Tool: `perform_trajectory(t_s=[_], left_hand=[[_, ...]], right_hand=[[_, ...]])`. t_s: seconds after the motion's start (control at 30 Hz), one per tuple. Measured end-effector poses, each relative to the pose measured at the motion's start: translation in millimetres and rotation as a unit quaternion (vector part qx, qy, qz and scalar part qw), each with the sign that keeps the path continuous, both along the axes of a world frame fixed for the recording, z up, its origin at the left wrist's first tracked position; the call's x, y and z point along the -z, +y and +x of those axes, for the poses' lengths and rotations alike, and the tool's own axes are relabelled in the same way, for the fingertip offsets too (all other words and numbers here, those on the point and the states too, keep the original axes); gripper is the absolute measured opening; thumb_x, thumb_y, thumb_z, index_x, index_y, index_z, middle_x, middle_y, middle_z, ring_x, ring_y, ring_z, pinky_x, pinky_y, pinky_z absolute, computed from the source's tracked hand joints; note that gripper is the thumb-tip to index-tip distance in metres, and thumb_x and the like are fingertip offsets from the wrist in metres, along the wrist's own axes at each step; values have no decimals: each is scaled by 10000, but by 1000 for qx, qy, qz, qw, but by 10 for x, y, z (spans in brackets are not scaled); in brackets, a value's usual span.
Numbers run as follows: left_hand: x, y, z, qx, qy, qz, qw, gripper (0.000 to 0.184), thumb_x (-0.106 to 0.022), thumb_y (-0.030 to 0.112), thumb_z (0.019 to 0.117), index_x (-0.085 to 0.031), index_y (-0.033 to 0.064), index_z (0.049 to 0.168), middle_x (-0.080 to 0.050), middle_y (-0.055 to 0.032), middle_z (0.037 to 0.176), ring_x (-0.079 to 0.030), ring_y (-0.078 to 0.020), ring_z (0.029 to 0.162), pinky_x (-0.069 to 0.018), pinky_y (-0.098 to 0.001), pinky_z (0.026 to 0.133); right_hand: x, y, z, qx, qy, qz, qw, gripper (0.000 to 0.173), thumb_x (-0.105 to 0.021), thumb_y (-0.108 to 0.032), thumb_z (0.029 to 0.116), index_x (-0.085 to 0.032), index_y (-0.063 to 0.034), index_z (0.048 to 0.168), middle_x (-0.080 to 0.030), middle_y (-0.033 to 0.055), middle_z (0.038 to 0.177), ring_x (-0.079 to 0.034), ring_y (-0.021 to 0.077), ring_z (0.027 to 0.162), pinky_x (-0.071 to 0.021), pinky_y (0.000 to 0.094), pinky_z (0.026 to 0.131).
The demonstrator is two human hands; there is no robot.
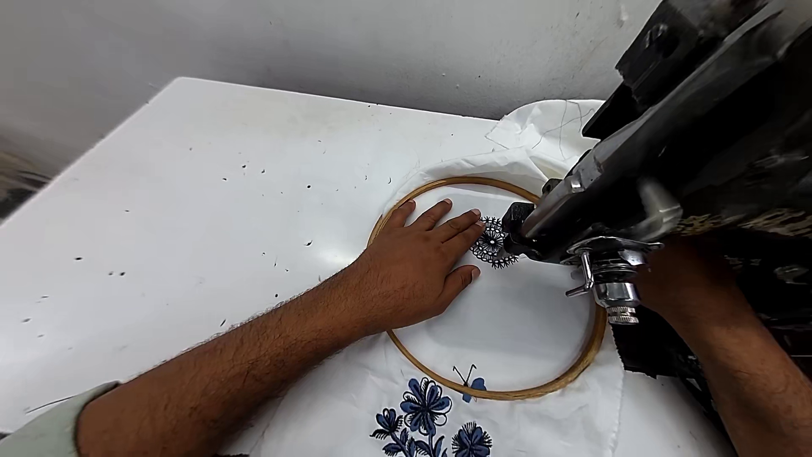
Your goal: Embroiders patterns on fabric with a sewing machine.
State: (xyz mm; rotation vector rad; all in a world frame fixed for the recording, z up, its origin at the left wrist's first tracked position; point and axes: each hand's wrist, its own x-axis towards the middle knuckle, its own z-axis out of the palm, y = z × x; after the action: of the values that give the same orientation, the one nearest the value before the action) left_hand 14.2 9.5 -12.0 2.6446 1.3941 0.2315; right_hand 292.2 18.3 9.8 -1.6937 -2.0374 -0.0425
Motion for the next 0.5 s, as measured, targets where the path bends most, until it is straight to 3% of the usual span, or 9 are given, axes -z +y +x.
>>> perform_trajectory(t_s=[0.13, 0.23, 0.33, 0.43, 0.5], left_hand=[[-41, -4, 14, -5, 12, -21, 1000, 593, -287, 504, 1086, -410, 220, 1592, -330, 63, 1672, -255, -250, 1563, -178, -635, 1224], [-70, 21, -9, 5, -14, -33, 999, 570, -373, 469, 1081, -427, 200, 1581, -358, 36, 1660, -281, -252, 1552, -193, -633, 1217], [-101, 118, -113, 35, -118, -10, 992, 475, -496, 371, 1067, -558, 156, 1485, -504, -23, 1560, -467, -233, 1436, -365, -587, 1126], [-464, -134, -169, 5, -140, 15, 990, 405, -479, 338, 1083, -641, 112, 1377, -664, -77, 1343, -630, -233, 1244, -503, -521, 1022], [-709, -640, -90, -43, -69, 45, 996, 385, -524, 387, 1056, -701, 118, 1267, -735, -57, 1029, -716, -229, 948, -584, -481, 818]], right_hand=[[23, 10, -8, 11, -48, 62, 997, 244, -703, -140, 903, -656, 79, 1000, -654, 326, 965, -659, 503, 943, -468, 673, 728], [10, -8, -76, 24, -34, 18, 999, 214, -686, -80, 886, -643, 103, 987, -648, 341, 938, -656, 519, 914, -465, 679, 706], [1, -30, -122, -13, -27, -40, 999, 145, -714, 4, 889, -670, 120, 963, -661, 333, 931, -660, 513, 903, -486, 680, 762], [-8, -15, -154, -46, -81, -92, 991, 158, -736, -24, 901, -699, 120, 955, -679, 335, 960, -663, 521, 963, -489, 689, 845], [-29, 18, -156, -46, -106, -116, 986, 188, -729, -75, 922, -705, 111, 925, -689, 319, 933, -675, 508, 954, -503, 669, 845]])
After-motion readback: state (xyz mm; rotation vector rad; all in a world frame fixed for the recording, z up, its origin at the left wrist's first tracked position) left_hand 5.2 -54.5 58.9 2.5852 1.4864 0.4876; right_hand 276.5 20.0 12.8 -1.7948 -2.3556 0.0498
